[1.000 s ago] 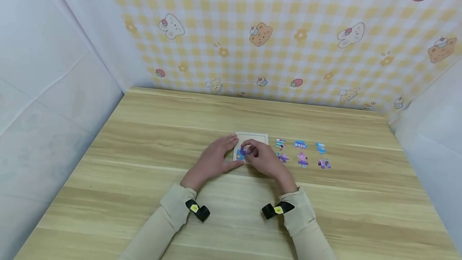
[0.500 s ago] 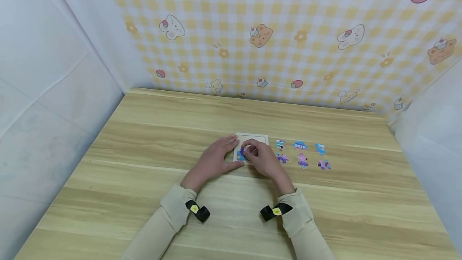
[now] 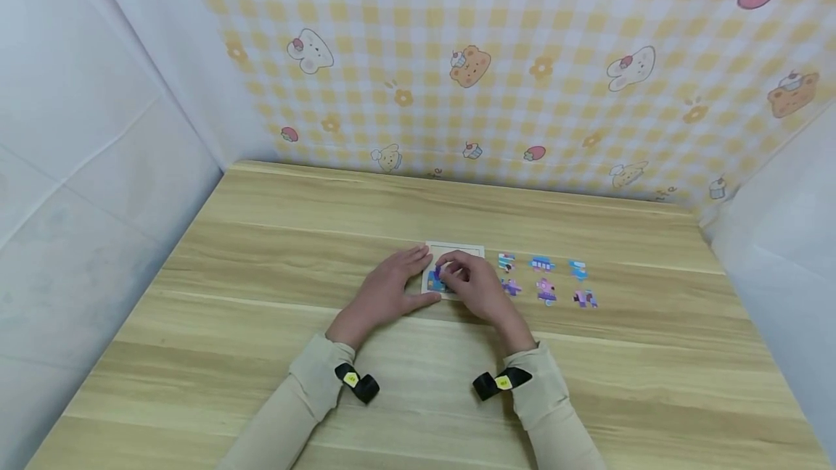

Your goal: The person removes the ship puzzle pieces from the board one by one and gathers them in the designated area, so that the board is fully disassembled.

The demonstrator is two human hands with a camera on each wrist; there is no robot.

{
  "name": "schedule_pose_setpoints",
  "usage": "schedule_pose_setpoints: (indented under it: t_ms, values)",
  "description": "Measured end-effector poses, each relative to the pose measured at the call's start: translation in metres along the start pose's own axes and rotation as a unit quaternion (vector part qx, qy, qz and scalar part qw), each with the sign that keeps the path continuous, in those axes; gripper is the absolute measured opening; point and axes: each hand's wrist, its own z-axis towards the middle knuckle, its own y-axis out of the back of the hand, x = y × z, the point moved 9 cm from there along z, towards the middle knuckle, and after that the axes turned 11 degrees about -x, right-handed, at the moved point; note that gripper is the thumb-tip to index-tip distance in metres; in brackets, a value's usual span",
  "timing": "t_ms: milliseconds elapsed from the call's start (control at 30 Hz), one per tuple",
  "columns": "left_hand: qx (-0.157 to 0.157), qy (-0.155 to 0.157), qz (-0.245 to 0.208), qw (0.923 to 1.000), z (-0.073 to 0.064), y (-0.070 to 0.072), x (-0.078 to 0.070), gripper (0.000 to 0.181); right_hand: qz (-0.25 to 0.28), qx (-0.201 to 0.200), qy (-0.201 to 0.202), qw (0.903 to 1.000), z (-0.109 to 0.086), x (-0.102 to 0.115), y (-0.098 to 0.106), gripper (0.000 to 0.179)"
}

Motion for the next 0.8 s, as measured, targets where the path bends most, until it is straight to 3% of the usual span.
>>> schedule_pose_setpoints:
  t_ms: [267, 433, 600, 800]
  values:
    - [0.007, 0.013, 0.001, 0.9999, -0.003, 0.001, 0.001, 0.083, 0.025, -0.053, 0.002, 0.9983, -0.014, 0.005, 0.047, 0.021]
    - [-0.004, 0.01, -0.009, 0.9999, -0.006, 0.001, 0.001, 0.082, -0.008, -0.054, -0.023, 0.9982, -0.044, -0.019, 0.082, 0.014]
    - [-0.022, 0.001, 0.005, 0.9997, -0.008, 0.003, 0.004, 0.08, -0.021, -0.019, -0.081, 0.9963, -0.075, -0.048, 0.095, 0.012]
    - [-0.024, -0.002, -0.005, 0.9997, -0.007, 0.0, 0.002, 0.079, -0.028, -0.033, -0.087, 0.9953, -0.086, -0.059, 0.104, 0.011]
